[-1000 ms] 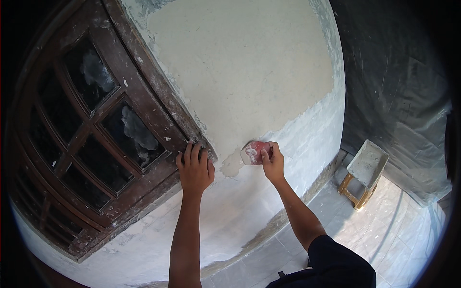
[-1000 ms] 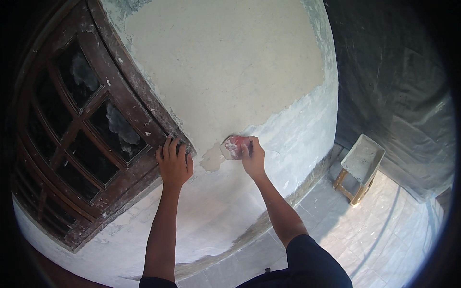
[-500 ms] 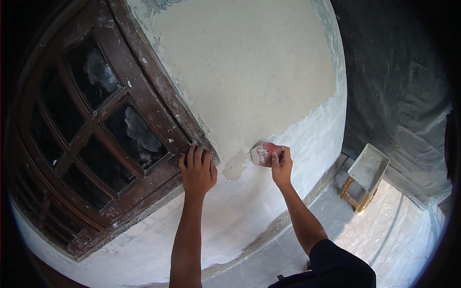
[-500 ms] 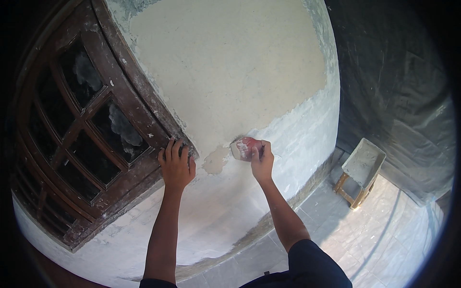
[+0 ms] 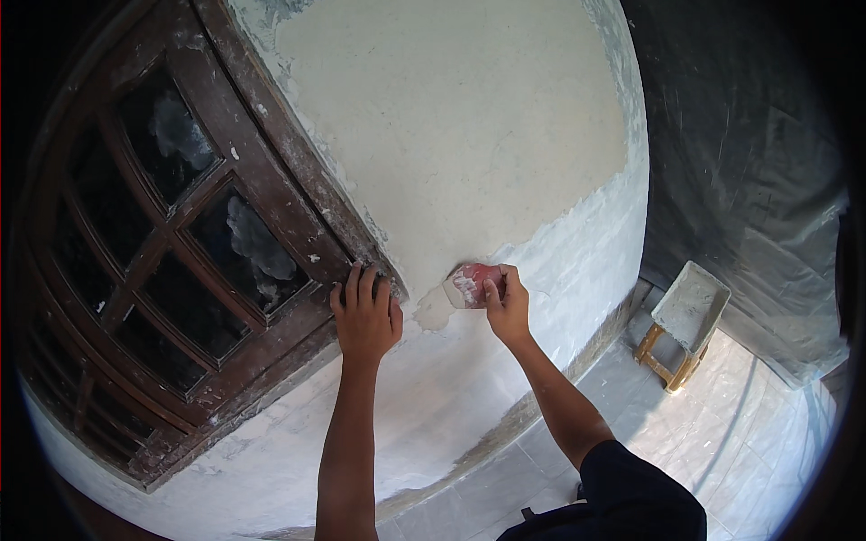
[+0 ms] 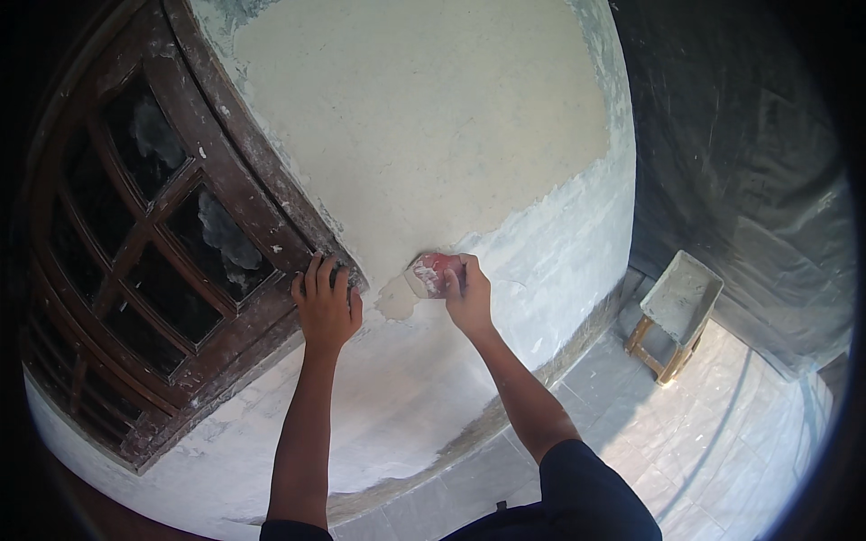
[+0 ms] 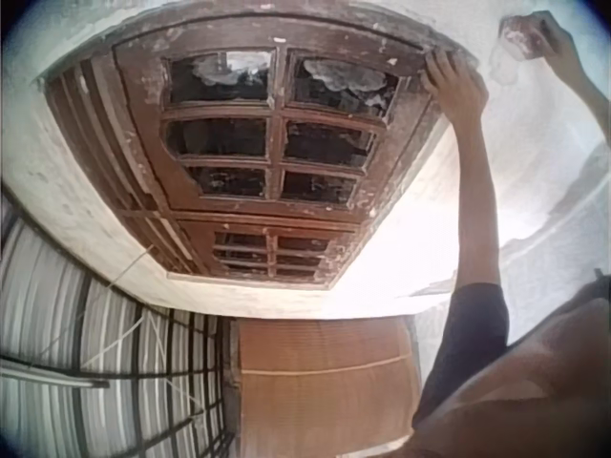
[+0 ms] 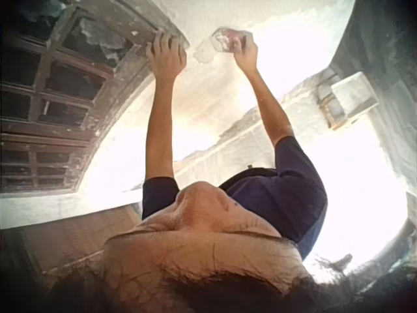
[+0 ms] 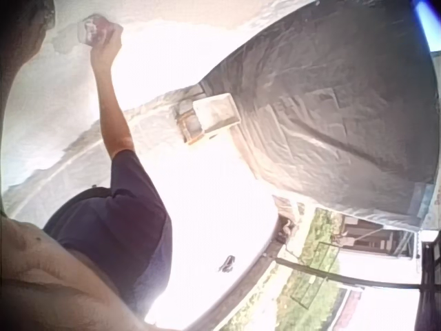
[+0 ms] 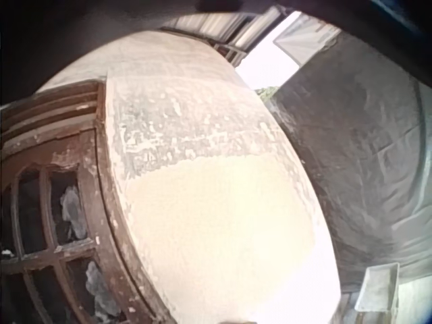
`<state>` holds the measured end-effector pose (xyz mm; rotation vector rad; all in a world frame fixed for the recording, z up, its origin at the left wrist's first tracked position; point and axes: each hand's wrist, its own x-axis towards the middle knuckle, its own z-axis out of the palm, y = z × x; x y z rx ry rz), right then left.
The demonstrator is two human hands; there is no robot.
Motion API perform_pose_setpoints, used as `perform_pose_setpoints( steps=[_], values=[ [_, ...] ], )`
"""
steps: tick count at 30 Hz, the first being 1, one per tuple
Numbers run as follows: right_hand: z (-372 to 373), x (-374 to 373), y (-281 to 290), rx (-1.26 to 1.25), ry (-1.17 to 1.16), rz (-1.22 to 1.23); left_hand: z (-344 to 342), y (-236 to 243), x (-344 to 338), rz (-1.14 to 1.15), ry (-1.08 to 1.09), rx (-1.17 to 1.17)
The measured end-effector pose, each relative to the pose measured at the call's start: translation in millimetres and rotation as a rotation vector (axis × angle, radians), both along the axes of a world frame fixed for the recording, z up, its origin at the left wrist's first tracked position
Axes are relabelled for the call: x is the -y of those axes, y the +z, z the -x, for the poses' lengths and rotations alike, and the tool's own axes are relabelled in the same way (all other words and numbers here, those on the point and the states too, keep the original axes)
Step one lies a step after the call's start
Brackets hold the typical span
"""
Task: The person applies plaster to a wall surface near a window frame with a putty knife, smoothing the plaster onto the wall.
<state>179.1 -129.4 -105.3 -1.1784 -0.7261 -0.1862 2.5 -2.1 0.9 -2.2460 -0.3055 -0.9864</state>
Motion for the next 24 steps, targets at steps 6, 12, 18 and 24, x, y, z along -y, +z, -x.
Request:
perform_pose_setpoints(
  steps=[6,12,18,24],
  values=[
    [-11.3,8.1,-15.3,-0.131,-0.131,-0.148,-2.9,-2.6,-0.4,0.011,-0.008,0.005],
    [-6.9,0.4,-9.7,-0.061,-0.129,0.003,-2.7,-1.5,0.2,-0.008,-0.004,0.003],
    [-3.5,3.1,-16.2,-0.082,-0.073,-0.088,-1.8,-0.5,-0.8,-0.003,0.003,-0.003],
    [-17.4,1.5,-24.0,-0.185,-0.071,-0.117,-0.8,-2.8,1.1,-0.001,0.003,0.002]
  ],
)
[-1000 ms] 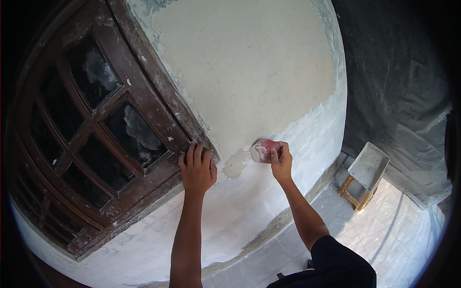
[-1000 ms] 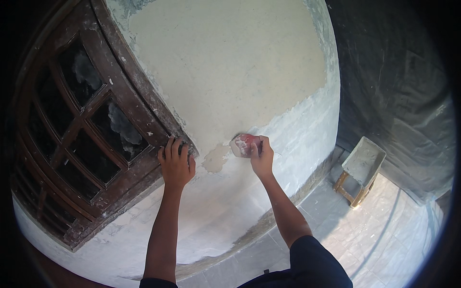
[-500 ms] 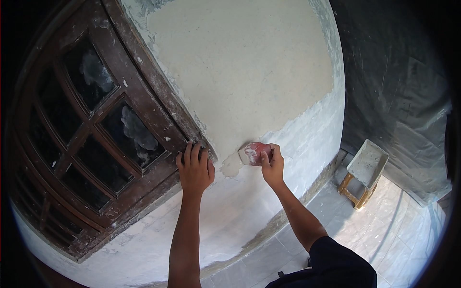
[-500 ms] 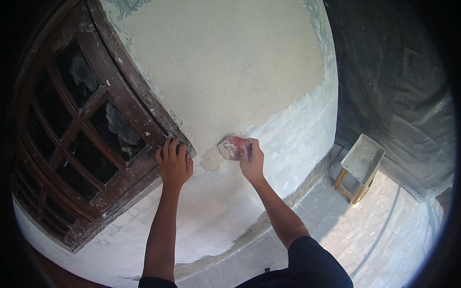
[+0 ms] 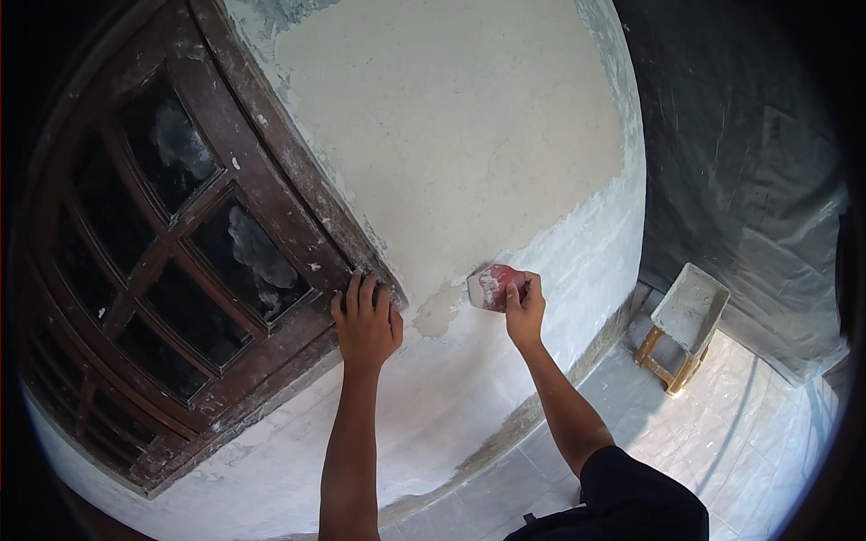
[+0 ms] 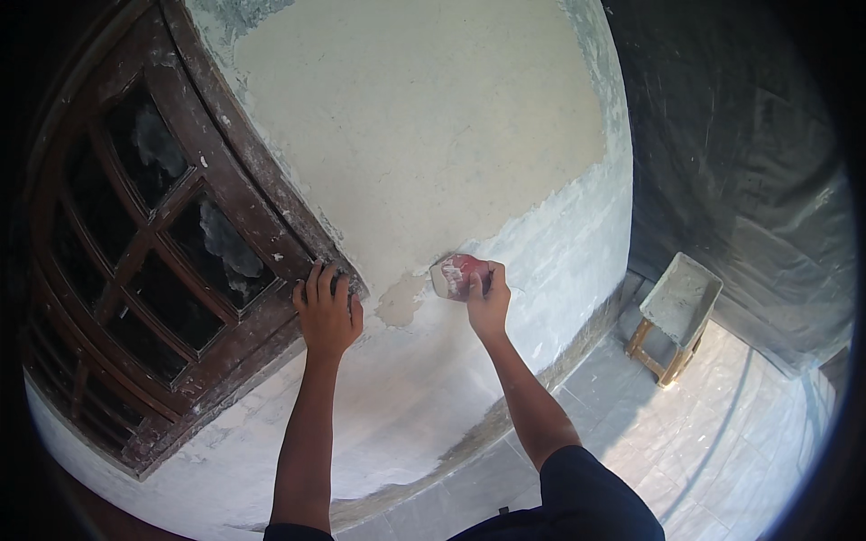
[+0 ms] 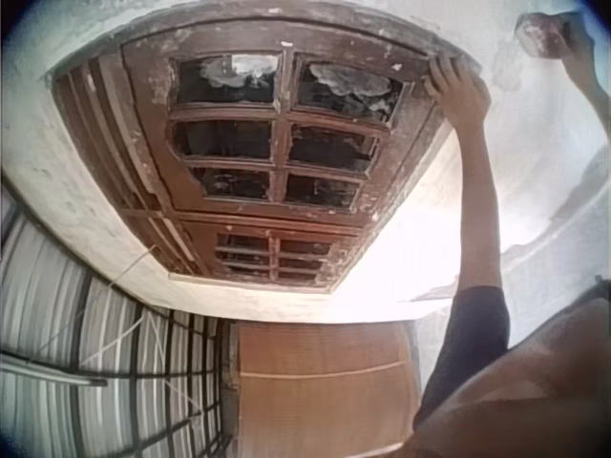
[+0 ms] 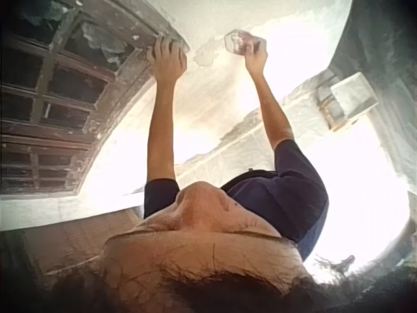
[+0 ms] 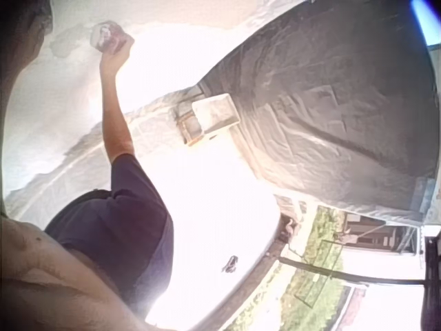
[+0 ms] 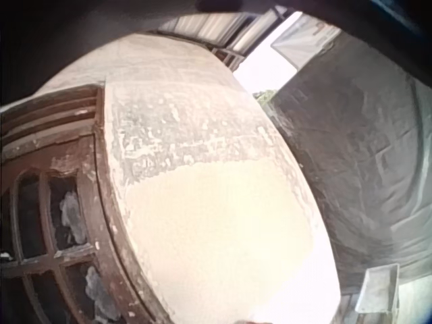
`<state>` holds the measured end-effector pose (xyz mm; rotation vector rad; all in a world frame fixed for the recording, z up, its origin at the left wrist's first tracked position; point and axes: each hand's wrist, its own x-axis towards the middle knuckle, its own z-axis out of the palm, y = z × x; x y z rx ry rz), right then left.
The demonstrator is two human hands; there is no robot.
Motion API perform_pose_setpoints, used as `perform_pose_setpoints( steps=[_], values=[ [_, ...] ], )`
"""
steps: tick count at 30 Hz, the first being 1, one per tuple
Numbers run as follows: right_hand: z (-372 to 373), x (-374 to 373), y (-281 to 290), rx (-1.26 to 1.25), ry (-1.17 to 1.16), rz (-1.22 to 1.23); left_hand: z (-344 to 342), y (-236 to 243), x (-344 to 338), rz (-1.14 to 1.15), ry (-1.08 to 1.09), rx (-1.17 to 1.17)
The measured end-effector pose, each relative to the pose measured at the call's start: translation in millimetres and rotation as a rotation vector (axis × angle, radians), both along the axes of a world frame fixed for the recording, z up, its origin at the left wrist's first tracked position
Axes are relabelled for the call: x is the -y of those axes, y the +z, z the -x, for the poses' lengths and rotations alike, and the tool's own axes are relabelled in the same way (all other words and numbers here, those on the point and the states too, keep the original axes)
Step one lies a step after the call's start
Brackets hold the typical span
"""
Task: The person applies plaster to a wall surface near a window frame with a putty knife, smoothing the plaster onto the wall.
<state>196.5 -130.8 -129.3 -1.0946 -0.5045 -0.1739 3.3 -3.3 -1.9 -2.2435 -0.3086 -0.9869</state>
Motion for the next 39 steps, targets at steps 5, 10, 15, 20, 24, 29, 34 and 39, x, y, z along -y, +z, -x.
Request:
perform_pose_setpoints(
  steps=[5,10,15,20,24,29,34,39],
  values=[
    [4.7,1.8,4.5,0.141,0.065,0.065,1.3,2.2,0.9,0.009,-0.007,0.001],
    [-4.6,7.4,-2.2,-0.034,0.014,-0.015,0.1,-0.7,0.4,0.017,0.003,0.004],
    [-1.7,4.9,7.9,0.239,0.016,0.106,-2.1,0.8,0.4,0.01,0.002,0.002],
    [-8.3,8.4,-1.7,0.133,-0.004,0.031,-1.9,1.7,-2.2,0.006,0.007,0.006],
    [1.2,8.0,3.5,0.347,0.004,0.134,-1.7,0.8,-0.7,0.017,-0.001,0.002],
    [-10.5,12.3,1.3,0.162,-0.048,0.033,-2.0,1.3,-0.7,0.017,0.003,0.006],
    [11.6,6.9,10.2,0.34,0.016,0.129,-0.7,1.7,-2.9,-0.008,-0.001,0.006],
    [-1.9,9.9,4.9,0.17,-0.107,0.075,-2.2,0.4,-0.6,0.011,-0.004,0.003]
  ],
)
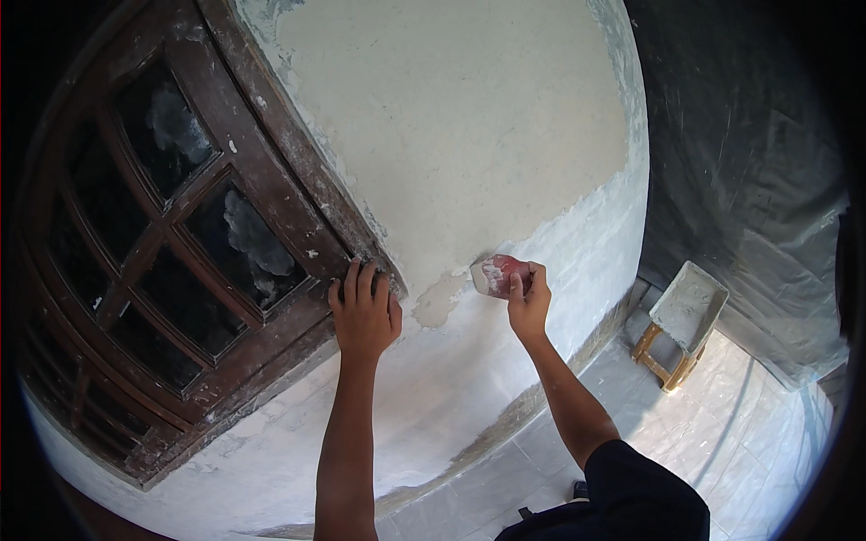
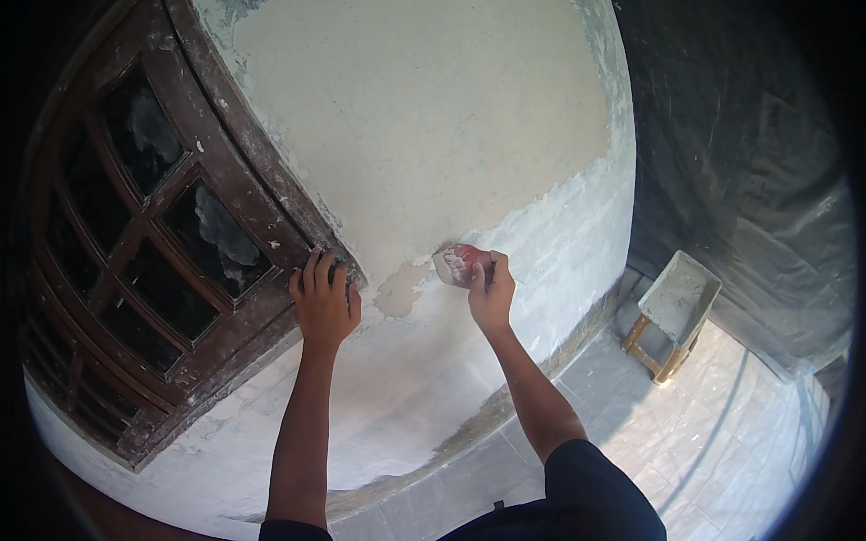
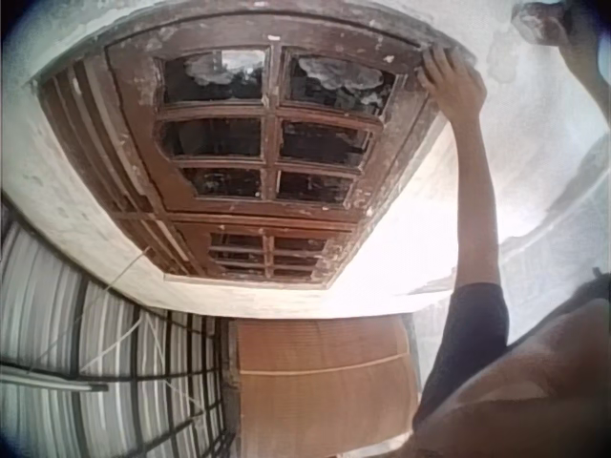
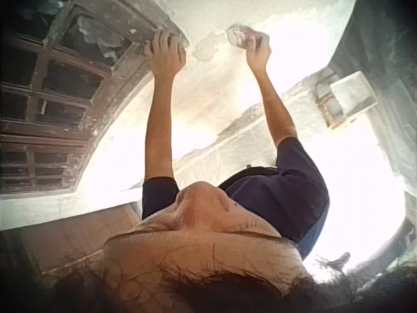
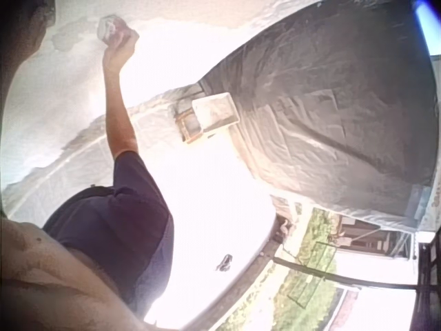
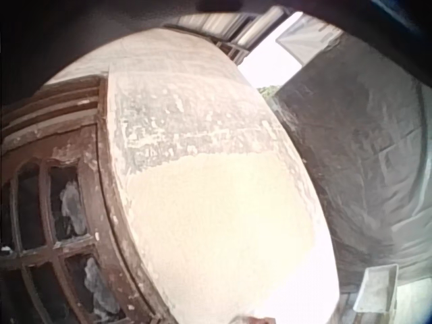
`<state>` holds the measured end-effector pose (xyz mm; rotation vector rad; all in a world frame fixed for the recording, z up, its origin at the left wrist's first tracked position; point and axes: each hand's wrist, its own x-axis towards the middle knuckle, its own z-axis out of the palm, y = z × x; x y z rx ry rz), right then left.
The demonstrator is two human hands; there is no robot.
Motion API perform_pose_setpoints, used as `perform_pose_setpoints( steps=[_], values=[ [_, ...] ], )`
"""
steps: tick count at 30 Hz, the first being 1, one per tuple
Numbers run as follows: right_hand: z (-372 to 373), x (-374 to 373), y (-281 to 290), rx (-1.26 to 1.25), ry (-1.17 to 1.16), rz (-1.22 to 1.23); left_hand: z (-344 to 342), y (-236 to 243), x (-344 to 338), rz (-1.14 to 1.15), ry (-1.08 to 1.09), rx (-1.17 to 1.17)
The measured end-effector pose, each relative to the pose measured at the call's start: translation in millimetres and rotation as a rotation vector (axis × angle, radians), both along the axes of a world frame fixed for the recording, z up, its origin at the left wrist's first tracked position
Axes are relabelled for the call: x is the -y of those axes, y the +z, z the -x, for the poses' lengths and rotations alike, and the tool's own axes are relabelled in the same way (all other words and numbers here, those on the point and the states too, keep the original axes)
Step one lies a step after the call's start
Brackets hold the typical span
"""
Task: The person applies plaster to a wall surface near a window frame with a putty knife, smoothing the plaster onto the wall.
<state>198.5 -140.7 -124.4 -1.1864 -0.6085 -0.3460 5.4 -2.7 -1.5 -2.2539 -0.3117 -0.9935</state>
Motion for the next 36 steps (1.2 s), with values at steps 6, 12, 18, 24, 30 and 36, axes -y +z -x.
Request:
perform_pose_setpoints(
  steps=[6,12,18,24,30,36],
  values=[
    [18.7,-13.1,1.0,0.02,0.043,0.043,1.1,1.8,2.0,-0.006,0.019,0.017],
    [29.7,-10.6,-4.7,-0.197,0.025,-0.136,0.2,0.2,-0.5,-0.001,0.004,0.007],
    [38.7,-27.6,-14.6,-0.323,0.052,0.036,0.9,-0.2,-0.6,-0.005,-0.004,0.006],
    [49.8,-47.0,-32.0,-0.466,0.047,-0.186,-1.0,0.7,0.6,-0.008,-0.003,0.001],
    [52.1,-45.3,-47.1,-0.638,-0.009,-0.206,0.9,-0.4,-0.3,-0.026,0.005,-0.004],
    [60.2,-49.2,-21.6,-0.586,0.098,-0.184,0.4,1.4,-1.1,-0.039,0.015,-0.011]
  ],
)
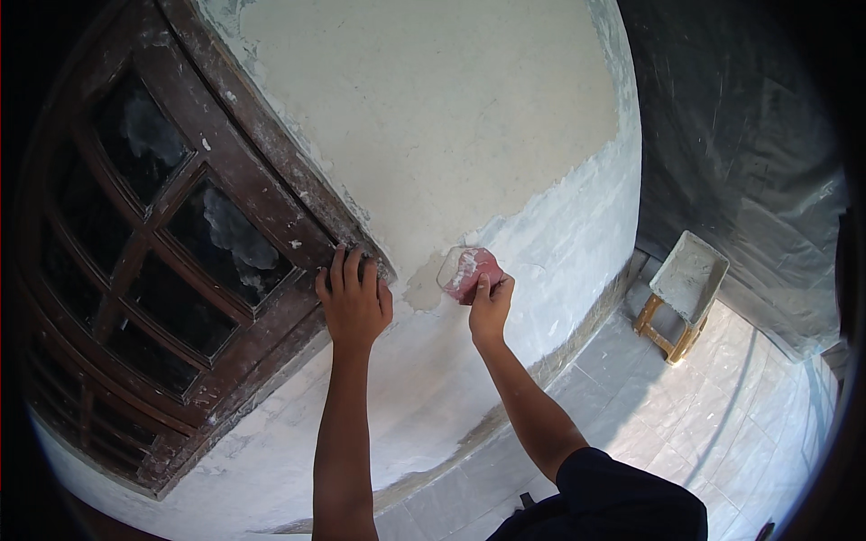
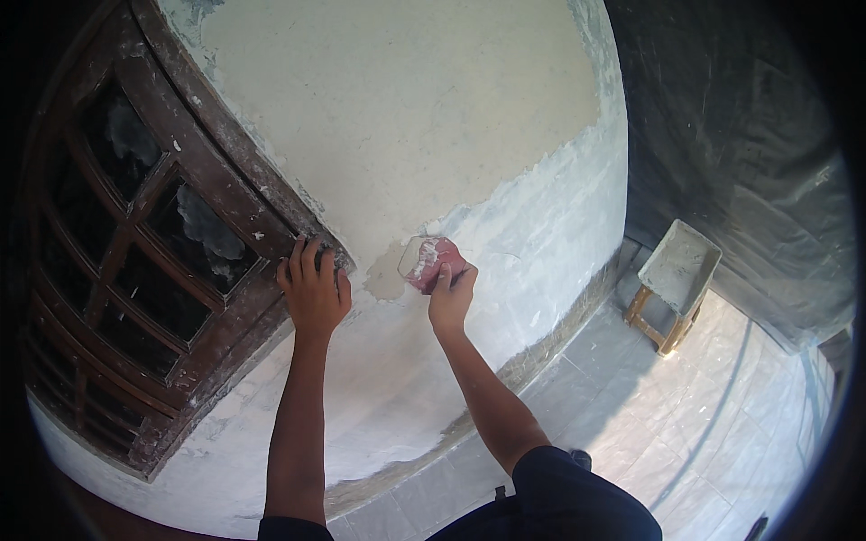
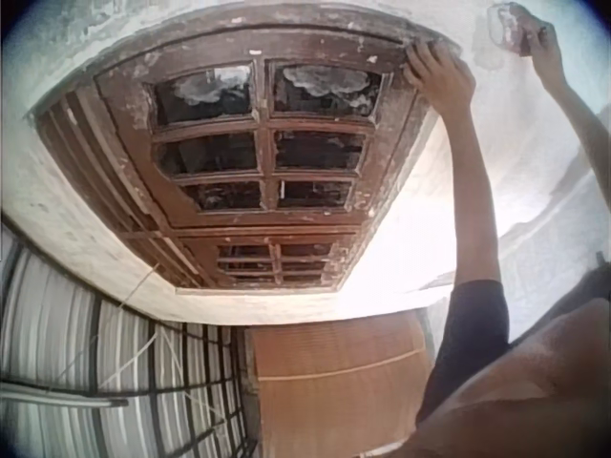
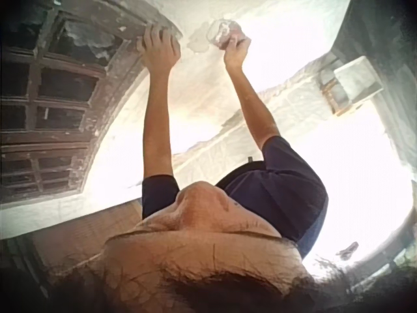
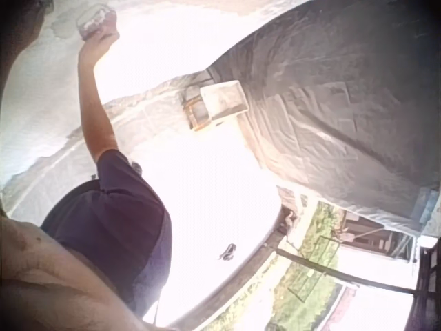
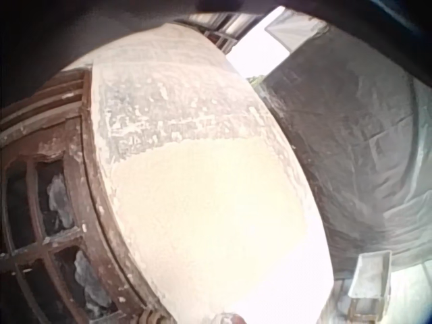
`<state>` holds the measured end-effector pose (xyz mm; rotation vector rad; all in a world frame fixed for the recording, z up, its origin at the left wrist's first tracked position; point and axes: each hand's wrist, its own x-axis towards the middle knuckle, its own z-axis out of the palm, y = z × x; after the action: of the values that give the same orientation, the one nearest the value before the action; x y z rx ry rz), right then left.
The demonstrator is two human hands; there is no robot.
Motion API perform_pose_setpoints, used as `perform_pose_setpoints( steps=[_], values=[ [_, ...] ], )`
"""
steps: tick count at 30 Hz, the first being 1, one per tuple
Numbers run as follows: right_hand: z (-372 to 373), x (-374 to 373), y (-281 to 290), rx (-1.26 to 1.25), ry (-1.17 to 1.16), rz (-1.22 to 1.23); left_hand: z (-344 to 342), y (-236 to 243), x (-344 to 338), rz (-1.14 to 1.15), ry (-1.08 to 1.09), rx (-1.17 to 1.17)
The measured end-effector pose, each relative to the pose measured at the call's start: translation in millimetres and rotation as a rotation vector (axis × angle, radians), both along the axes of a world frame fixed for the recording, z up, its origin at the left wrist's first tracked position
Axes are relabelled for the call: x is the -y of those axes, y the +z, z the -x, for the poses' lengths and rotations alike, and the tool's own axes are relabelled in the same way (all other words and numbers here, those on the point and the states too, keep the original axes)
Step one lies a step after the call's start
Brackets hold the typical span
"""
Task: The person applies plaster to a wall surface near a window frame with a putty knife, smoothing the plaster onto the wall.
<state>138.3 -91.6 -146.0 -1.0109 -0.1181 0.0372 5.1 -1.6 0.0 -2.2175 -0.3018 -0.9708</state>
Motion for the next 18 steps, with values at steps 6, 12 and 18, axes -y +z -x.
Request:
perform_pose_setpoints(
  steps=[6,12,18],
  values=[
    [-4.4,5.1,-13.0,-0.054,0.009,-0.163,0.2,-0.6,0.0,-0.008,-0.001,0.001],
    [-16.5,4.3,-25.2,-0.035,-0.002,-0.069,-1.8,-3.4,0.8,-0.001,-0.01,0.0],
    [-1.2,10.3,1.4,0.059,-0.017,-0.113,0.7,0.4,0.6,-0.003,0.0,-0.002]
  ],
)
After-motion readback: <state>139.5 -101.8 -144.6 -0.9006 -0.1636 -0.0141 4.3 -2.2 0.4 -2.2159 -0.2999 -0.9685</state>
